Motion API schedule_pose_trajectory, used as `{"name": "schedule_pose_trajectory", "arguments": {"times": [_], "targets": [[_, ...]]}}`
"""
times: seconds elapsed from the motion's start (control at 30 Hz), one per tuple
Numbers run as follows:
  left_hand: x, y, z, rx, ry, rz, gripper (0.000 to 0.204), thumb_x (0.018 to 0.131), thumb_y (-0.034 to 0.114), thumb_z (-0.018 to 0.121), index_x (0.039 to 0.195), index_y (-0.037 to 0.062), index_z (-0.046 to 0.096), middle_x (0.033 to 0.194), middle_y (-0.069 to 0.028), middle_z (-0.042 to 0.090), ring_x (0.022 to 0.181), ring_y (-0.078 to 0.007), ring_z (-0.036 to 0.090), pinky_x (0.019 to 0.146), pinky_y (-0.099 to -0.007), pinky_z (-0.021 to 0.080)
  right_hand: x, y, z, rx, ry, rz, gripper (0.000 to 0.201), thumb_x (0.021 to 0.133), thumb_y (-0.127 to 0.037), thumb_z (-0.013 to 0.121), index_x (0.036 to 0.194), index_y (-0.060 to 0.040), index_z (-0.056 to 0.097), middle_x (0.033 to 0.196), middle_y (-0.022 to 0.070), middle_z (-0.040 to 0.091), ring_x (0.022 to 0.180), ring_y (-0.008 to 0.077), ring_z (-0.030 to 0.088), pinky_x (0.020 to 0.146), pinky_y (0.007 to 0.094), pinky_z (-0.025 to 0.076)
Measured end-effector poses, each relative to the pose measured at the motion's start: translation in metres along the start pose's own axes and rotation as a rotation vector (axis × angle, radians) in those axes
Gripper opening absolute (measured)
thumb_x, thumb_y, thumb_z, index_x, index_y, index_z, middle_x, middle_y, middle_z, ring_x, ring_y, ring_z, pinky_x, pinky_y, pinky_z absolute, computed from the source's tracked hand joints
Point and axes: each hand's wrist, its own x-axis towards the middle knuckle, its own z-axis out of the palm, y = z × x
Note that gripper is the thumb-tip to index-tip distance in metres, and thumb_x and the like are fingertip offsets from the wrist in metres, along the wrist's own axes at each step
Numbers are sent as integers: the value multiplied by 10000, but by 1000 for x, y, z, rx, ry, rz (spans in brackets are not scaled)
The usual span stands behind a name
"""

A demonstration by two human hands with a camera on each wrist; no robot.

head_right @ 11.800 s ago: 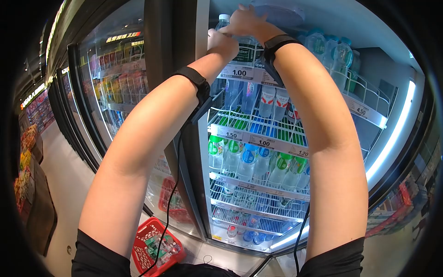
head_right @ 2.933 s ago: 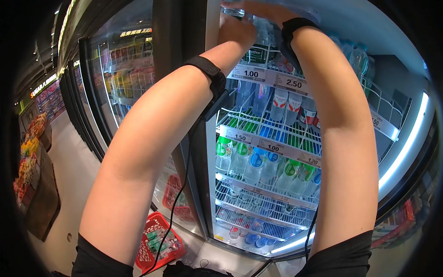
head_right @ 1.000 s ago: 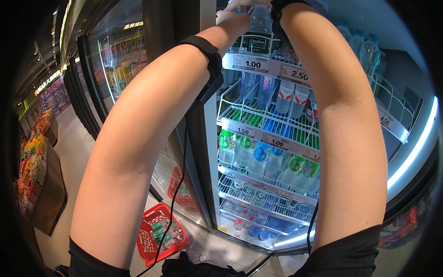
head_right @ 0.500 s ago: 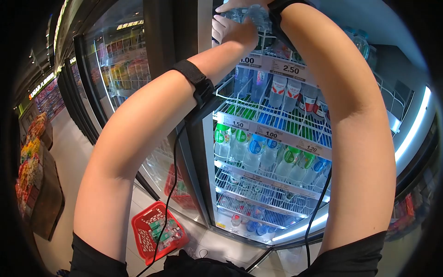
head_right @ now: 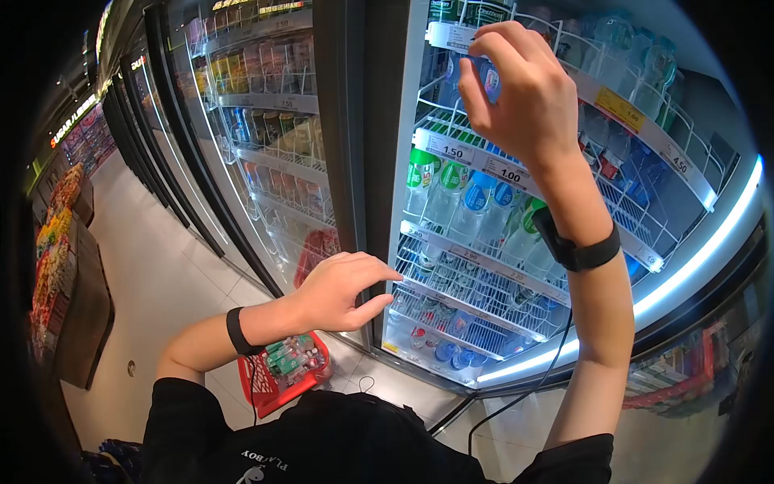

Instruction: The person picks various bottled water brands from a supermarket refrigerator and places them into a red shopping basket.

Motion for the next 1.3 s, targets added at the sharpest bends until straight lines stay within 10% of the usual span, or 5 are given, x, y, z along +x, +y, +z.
{"name": "schedule_pose_trajectory", "arguments": {"times": [0.33,0.6,0.97,1.1,1.3], "targets": [[-283,-121,77,56,-138,-921,252,906,276,655,1038,77,735,905,-160,736,859,-368,711,769,-457,566,-109,-239,49,765,-551,210,205,777,-140,743,722,-94,551,703,43,509,604,218,556,502,355,471],[-490,-161,114,-55,-94,-1569,286,896,279,624,1031,61,751,952,-186,749,945,-340,735,854,-439,573,-208,-381,151,1067,-1326,213,252,880,-282,682,925,-34,670,913,153,695,848,380,707,709,499,562],[-628,-220,211,-365,-43,-1991,400,917,392,625,1045,35,750,1015,-213,752,1005,-344,729,879,-450,560,-331,-594,277,1343,-1916,473,356,900,-331,671,1110,-47,714,1054,208,740,1062,398,691,927,479,546],[-629,-253,228,-382,-48,-1963,385,910,372,622,1059,39,743,1005,-231,742,1002,-372,719,884,-458,556,-380,-660,317,1408,-2007,742,328,897,-294,681,1069,-18,728,980,220,747,993,404,707,892,448,543],[-641,-300,267,-465,-30,-1984,328,904,351,619,1001,62,742,964,-218,745,988,-353,725,872,-460,558,-411,-726,357,1323,-2041,1520,269,941,-275,667,988,-17,726,793,66,722,702,143,686,580,303,535]]}}
